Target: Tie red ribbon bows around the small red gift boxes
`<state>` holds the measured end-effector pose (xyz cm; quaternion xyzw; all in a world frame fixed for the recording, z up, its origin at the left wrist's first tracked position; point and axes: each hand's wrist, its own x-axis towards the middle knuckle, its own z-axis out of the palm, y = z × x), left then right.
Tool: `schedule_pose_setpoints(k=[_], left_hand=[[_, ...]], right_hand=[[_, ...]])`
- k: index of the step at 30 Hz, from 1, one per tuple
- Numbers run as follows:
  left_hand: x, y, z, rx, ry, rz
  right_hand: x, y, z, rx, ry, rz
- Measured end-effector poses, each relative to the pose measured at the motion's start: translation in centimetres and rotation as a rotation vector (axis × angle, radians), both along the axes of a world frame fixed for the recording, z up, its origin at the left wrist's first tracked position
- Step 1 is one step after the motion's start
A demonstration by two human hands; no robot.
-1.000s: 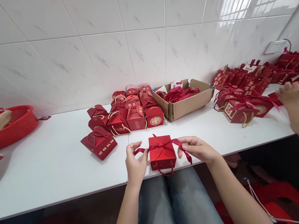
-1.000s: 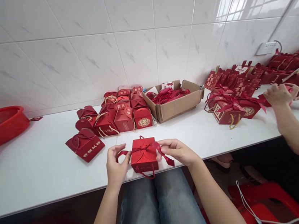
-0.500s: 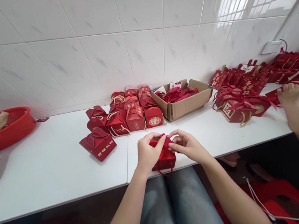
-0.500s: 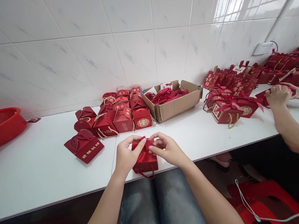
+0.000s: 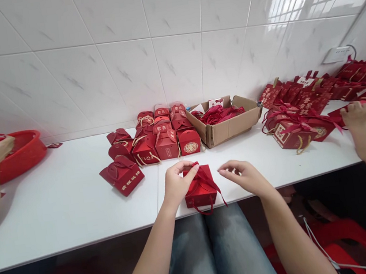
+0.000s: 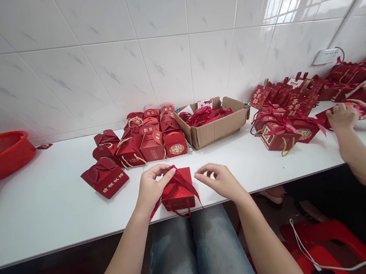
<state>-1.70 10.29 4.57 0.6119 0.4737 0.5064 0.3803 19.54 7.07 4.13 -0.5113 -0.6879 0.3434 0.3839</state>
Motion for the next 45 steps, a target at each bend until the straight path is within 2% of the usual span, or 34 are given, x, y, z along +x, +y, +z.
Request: schedule_pose_setpoints(k=[2, 5, 10, 12, 20, 24, 28, 33, 37, 41, 45], left_hand=[[0.0, 0.0, 0.3, -0.018, 0.000, -0.040], [0.0, -0.1, 0.4, -0.048, -0.007, -0.079], [0.1, -0.3, 0.0, -0.073, -0.060, -0.096], [0.1, -0.3, -0.2, -0.069, -0.068, -0.085], [0.2, -0.4, -0.3, -0.048, -0.056, -0.064], [-0.9, -0.6, -0.9, 0.010, 0.012, 0.028], [-2.5, -0.7, -2.5, -0.028, 0.091, 0.131], [-3.0, -0.9, -3.6, -0.154, 0.225, -0.021], [-2.4, -1.4, -3.7, -0.209, 0.221, -0.018], [-2.3, -1.5, -3.8, -0.195, 0.176, -0.030], [-3.3, -1.3, -3.0, -0.209, 0.187, -0.094]], right_hand=[[-1.7, 1.4, -0.3, 0.090, 0.059, 0.046], [-4.0, 2.5, -1.4, 0.135, 0.182, 0.095], [-5.6, 2.1, -3.1, 0.166, 0.274, -0.040], [-5.7, 1.9, -3.2, 0.137, 0.282, -0.052], [-5.5, 2.3, -2.2, -0.003, 0.296, 0.060], [-5.2, 2.5, -2.2, -0.037, 0.293, 0.082], [-4.2, 3.0, -1.7, -0.068, 0.286, 0.205], [-2.7, 3.5, -0.3, -0.141, 0.228, 0.415], [-2.3, 3.6, 0.4, -0.212, 0.248, 0.598], [-2.9, 3.9, 0.3, -0.288, 0.344, 0.542], [-3.9, 3.8, -0.1, -0.307, 0.372, 0.372]])
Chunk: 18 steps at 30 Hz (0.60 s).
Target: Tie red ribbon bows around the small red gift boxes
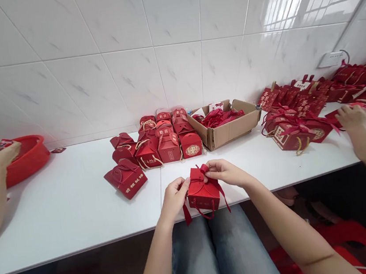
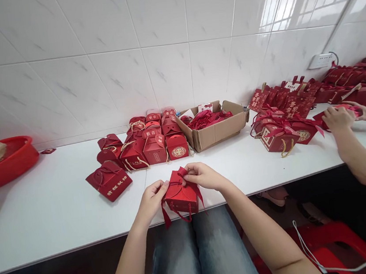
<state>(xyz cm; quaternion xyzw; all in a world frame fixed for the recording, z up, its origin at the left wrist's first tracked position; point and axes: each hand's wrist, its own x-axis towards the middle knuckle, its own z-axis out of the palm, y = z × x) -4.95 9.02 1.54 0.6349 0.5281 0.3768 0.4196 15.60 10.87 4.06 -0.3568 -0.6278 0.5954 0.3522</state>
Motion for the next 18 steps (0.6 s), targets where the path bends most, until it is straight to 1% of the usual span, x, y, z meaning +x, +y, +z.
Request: schedule_pose_setpoints(k=[3, 5, 6, 8, 9, 11, 14, 16, 18], left_hand=[[-1.5, -0.3, 1.7, 0.040, 0.119, -0.086], [-2.5, -0.9, 3.3, 0.097, 0.226, -0.187], [-3.0, -1.2, 4.1, 0.133, 0.283, -0.230], [-3.5, -1.9, 6.0, 0.240, 0.398, -0.262], [-3.6, -2.1, 6.9, 0.300, 0.448, -0.281], [-3.2, -1.9, 8.8, 0.401, 0.509, -0.349], [-1.4, -0.3, 11.0, 0.493, 0.504, -0.446], [0.2, 1.7, 11.5, 0.554, 0.484, -0.456], [1.8, 3.7, 11.1, 0.613, 0.477, -0.440]], right_hand=[[-1.0, -0.3, -0.4, 0.025, -0.100, -0.201], [-1.6, -0.4, -0.8, 0.094, -0.191, -0.313], [-1.8, -0.5, -0.9, 0.141, -0.241, -0.354], [-2.0, -0.7, -1.0, 0.235, -0.326, -0.388], [-2.0, -0.7, -0.9, 0.275, -0.351, -0.373], [-1.8, -0.9, -0.6, 0.338, -0.357, -0.283], [-1.3, -1.2, 0.2, 0.471, -0.364, -0.095], [-1.1, -1.4, 0.5, 0.539, -0.387, -0.036], [-1.2, -1.4, 0.5, 0.539, -0.402, -0.055]])
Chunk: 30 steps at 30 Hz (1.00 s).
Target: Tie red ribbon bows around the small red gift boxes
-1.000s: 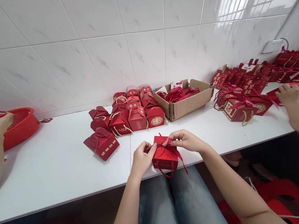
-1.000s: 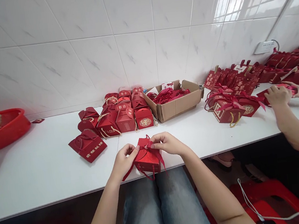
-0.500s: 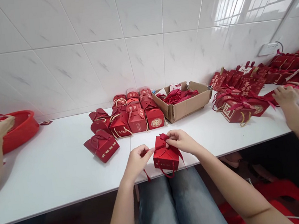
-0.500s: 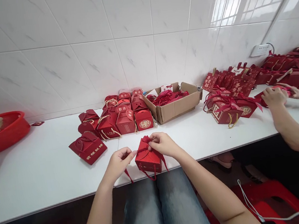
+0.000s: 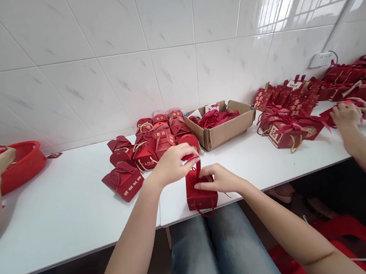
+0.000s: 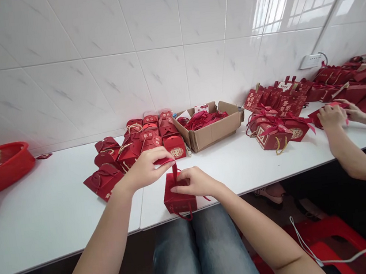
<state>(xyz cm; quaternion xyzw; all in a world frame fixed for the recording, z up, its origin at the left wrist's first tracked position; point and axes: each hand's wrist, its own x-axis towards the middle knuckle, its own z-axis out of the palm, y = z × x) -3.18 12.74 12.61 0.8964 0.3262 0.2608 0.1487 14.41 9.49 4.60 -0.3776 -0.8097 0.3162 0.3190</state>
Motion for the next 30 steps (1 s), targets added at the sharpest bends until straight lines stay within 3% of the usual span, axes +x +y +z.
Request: schedule_pose_setpoints(k=[1, 3, 5, 6, 8, 11, 13, 16, 25, 30], left_hand=[[0.6, 0.8, -0.6, 0.051, -0.006, 0.043], [1.3, 1.7, -2.1, 0.256, -0.078, 0.327], [1.1, 1.3, -4.0, 0.428, -0.208, 0.587], [0.8, 0.6, -4.9, 0.472, -0.272, 0.655], [-0.1, -1.1, -6.5, 0.456, -0.370, 0.652], [-1.2, -3.3, -8.4, 0.172, -0.386, 0.463], [-1.4, -3.8, -9.3, -0.025, -0.364, 0.357], [-1.3, -3.6, -10.2, -0.173, -0.385, 0.328], [-1.7, -3.3, -10.6, -0.365, -0.510, 0.366], [-1.8, -3.7, -10.6, -0.265, -0.465, 0.425]], right_hand=[[-0.1, 0.0, -0.1, -0.013, 0.008, -0.027], [-0.5, 0.2, -0.3, -0.038, 0.027, -0.066], [-0.7, 0.3, -0.6, -0.050, 0.044, -0.080], [-0.8, 0.4, -0.8, -0.048, 0.049, -0.080], [-0.8, 0.5, -1.0, -0.027, 0.056, -0.072], [-0.7, 0.4, -1.3, 0.003, 0.082, -0.051], [-0.7, 0.3, -1.3, -0.001, 0.104, -0.051], [-0.6, 0.1, -1.3, -0.012, 0.118, -0.063], [-0.9, 0.2, -2.3, -0.088, 0.255, -0.184], [-1.3, 0.0, -3.0, -0.034, 0.341, -0.219]])
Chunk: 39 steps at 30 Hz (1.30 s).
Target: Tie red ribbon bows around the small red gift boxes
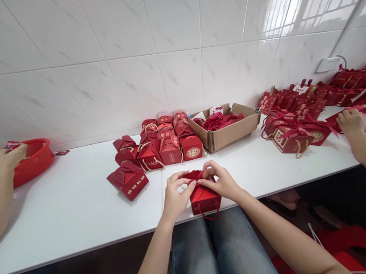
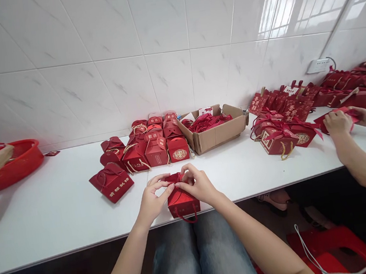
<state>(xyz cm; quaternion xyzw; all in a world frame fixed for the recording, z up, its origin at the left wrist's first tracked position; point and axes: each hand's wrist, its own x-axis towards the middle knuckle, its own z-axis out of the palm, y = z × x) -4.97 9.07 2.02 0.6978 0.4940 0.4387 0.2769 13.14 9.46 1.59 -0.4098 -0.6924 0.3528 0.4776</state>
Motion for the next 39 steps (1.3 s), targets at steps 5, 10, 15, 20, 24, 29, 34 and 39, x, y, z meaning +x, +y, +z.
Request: schedule_pose_setpoints(k=[5, 10, 15, 20, 24, 29, 34, 39], left_hand=[[0.2, -0.4, 0.4, 0.058, 0.044, 0.040], [0.0, -0.7, 1.0, 0.208, 0.135, 0.063], [0.2, -0.4, 1.8, 0.338, 0.250, 0.086], [0.8, 0.3, 2.1, 0.335, 0.229, 0.057], [0.5, 0.5, 1.4, 0.289, 0.232, 0.036], [0.4, 0.4, 0.2, 0.191, 0.217, -0.010], [1.2, 0.7, 0.4, 0.198, 0.223, 0.023], [1.5, 0.7, 0.8, 0.269, 0.292, 0.031]], right_hand=[[0.0, -0.2, 0.1, 0.111, -0.074, -0.033], [0.2, -0.2, 0.8, 0.240, -0.246, -0.034], [0.3, -0.1, 1.3, 0.306, -0.277, -0.016], [0.5, 0.1, 1.3, 0.394, -0.349, -0.034], [0.5, 0.0, 1.4, 0.373, -0.415, -0.008], [0.3, 0.0, 1.6, 0.319, -0.402, 0.001], [0.3, 0.3, 1.4, 0.300, -0.393, 0.005], [0.7, 0.3, 1.4, 0.330, -0.473, -0.012]])
